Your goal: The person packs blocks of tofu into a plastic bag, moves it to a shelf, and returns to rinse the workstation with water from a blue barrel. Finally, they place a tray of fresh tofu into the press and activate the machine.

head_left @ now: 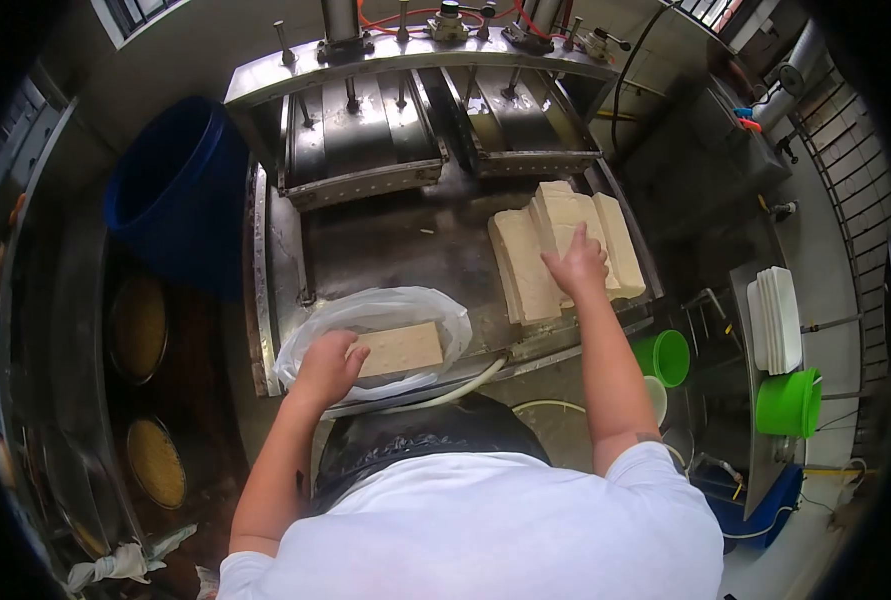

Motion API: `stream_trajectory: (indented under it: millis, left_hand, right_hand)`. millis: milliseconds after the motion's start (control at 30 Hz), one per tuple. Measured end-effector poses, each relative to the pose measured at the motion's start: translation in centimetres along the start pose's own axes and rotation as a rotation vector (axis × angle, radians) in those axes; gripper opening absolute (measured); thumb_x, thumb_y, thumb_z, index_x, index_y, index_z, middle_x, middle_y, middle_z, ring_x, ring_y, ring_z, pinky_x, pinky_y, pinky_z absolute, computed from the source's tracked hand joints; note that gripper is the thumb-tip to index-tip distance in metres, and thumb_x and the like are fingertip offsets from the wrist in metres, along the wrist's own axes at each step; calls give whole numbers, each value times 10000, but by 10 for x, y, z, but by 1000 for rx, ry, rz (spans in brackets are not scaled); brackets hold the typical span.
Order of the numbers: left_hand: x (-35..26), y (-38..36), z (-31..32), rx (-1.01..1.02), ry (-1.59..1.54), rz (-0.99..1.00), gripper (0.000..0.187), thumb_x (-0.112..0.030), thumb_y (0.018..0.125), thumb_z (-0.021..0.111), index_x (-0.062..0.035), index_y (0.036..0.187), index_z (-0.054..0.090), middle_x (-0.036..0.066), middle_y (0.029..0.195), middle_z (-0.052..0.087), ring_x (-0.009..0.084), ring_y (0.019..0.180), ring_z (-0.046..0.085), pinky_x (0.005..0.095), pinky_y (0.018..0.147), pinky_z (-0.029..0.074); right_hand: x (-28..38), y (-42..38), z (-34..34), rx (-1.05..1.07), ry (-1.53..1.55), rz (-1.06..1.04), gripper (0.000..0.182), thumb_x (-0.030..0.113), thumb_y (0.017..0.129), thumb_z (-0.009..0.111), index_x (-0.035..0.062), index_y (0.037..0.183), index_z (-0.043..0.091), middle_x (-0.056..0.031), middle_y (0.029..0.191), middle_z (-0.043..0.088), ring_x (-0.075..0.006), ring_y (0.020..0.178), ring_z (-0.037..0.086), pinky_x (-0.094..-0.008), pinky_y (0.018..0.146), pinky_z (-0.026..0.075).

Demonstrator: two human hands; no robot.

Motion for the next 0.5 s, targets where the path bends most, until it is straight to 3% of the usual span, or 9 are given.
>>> stream_trajectory:
  millis: [133, 200, 233, 300, 333, 367, 433, 467, 500]
  left_hand:
    - [-10, -4, -5, -69, -11, 56, 373, -290, 1006, 717, 33, 1193, 718, 247, 1165, 733, 416, 1077, 693, 465, 928, 556]
    - [-11, -8, -8, -101, -87, 35, 373, -291, 1000, 723, 38, 1176, 719, 247, 1155, 733, 407, 1047, 702, 455, 905, 565]
    - [-12, -10, -9, -107, -89, 19, 373, -291, 1000, 723, 38, 1176, 719, 247, 1155, 733, 407, 1047, 702, 455, 905, 565]
    - [-13, -10, -9, -102, -197, -28, 393, -245, 979, 737, 43, 1244, 706, 250, 1180, 741, 405, 1083, 713, 464, 975, 551]
    - [-12, -9, -9, -116, -195, -51, 393, -245, 979, 737, 43, 1244, 706, 250, 1180, 741, 405, 1083, 713, 464, 975, 551]
    - [-9, -7, -6, -103, -370, -105, 440, -236, 986, 745, 8, 1341, 657, 220, 1245, 723, 351, 1115, 707, 431, 981, 552]
    - [-11, -11, -3, -117, -541, -170, 509, -227, 993, 753, -27, 1438, 608, 190, 1309, 705, 296, 1147, 701, 398, 987, 553]
    - [-20, -11, -5, -147, -662, -108, 578, -222, 994, 760, -57, 1505, 546, 153, 1355, 675, 259, 1201, 664, 384, 1031, 526]
    - [-21, -13, -8, -166, -720, -77, 616, -219, 995, 764, -71, 1539, 515, 134, 1378, 661, 240, 1227, 646, 378, 1052, 513]
  right_hand:
    - [5, 8, -5, 15, 32, -32, 953, 508, 860, 795, 84, 1620, 406, -321, 1461, 532, -496, 1356, 518, -577, 1134, 444]
    - [1, 11, -5, -37, 165, -75, 846, 442, 907, 763, 58, 1592, 450, -270, 1362, 628, -396, 1235, 643, -505, 1032, 539]
    - [1, 7, -3, -28, 162, -89, 846, 442, 907, 763, 58, 1592, 450, -270, 1362, 628, -396, 1235, 643, -505, 1032, 539]
    - [12, -13, 11, 352, 1206, -120, 765, 381, 931, 743, 15, 1553, 489, -203, 1255, 692, -289, 1087, 721, -406, 914, 598]
    - [29, -35, 3, 552, 1318, -138, 752, 360, 936, 743, 0, 1546, 489, -183, 1241, 696, -264, 1057, 729, -381, 883, 608]
    - [46, -60, -3, 760, 1422, -154, 738, 339, 941, 742, -14, 1538, 489, -163, 1226, 699, -239, 1026, 737, -356, 851, 618]
    - [59, -107, 17, 1262, 1609, -18, 734, 334, 936, 748, -15, 1530, 494, -178, 1237, 702, -252, 1049, 739, -365, 857, 625]
    - [69, -128, 38, 1509, 1686, -27, 732, 332, 940, 742, -10, 1535, 489, -201, 1270, 696, -262, 1069, 738, -363, 858, 633]
    - [78, -151, 43, 1579, 1629, -5, 767, 348, 939, 741, -19, 1555, 468, -217, 1320, 683, -276, 1099, 732, -381, 890, 629]
Point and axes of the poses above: each hand's wrist, its own y-axis towards the middle knuckle, its own z-axis out of the palm, x = y × z, the point moved 6 cm from there along y, towards the middle knuckle
